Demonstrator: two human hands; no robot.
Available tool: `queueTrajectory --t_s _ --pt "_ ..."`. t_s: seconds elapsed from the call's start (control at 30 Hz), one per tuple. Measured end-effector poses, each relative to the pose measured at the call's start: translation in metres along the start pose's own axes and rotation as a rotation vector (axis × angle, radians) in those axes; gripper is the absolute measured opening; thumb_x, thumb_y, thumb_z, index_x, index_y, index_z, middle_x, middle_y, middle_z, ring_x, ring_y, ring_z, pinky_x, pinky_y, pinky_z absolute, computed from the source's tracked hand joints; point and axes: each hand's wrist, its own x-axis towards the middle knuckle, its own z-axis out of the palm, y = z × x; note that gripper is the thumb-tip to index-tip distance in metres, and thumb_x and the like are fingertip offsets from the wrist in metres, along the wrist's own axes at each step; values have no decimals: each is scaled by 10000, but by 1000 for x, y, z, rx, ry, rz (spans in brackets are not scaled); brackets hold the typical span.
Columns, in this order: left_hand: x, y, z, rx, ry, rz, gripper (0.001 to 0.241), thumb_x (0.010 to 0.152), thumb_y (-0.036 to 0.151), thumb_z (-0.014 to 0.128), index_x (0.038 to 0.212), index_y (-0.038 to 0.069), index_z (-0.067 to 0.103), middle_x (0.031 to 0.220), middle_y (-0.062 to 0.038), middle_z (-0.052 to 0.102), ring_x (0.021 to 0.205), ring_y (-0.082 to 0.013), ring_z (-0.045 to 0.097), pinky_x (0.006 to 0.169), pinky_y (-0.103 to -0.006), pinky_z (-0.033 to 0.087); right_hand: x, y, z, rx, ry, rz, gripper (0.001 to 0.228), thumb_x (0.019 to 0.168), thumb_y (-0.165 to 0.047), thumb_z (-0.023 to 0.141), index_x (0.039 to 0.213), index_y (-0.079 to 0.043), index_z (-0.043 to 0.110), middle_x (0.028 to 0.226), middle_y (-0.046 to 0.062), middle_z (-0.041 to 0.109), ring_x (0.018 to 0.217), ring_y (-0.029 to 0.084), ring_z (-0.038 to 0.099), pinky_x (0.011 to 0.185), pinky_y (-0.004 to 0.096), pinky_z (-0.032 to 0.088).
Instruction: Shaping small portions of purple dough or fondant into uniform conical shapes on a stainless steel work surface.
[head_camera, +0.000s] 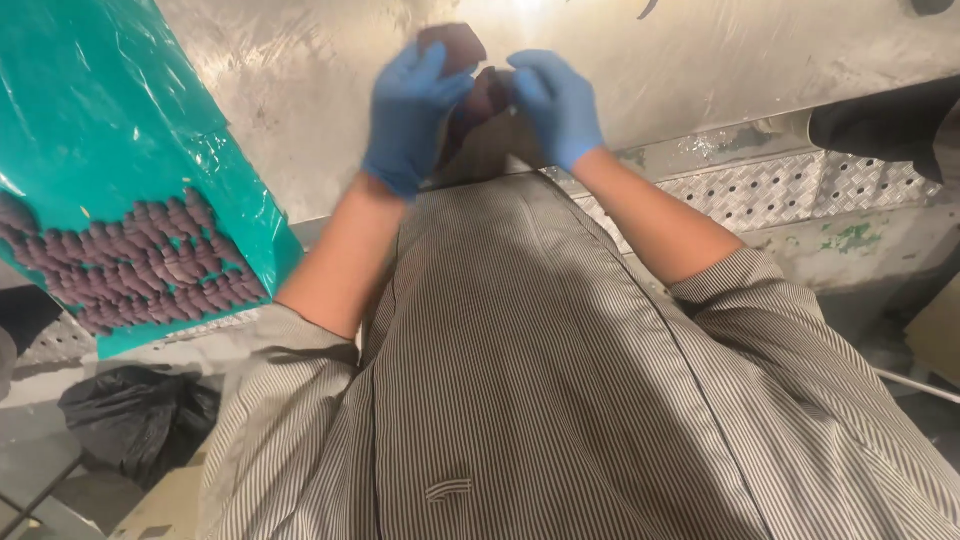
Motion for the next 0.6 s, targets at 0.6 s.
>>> queueTrajectory --t_s 0.6 --pt "31 105 -11 -372 -9 -217 346 1092 275 537 1329 34 612 1199 -69 708 1061 -165 699 958 -318 581 118 86 -77 -516 107 -75 353 1062 -353 707 1085 -1 711 986 218 718 874 342 696 737 445 540"
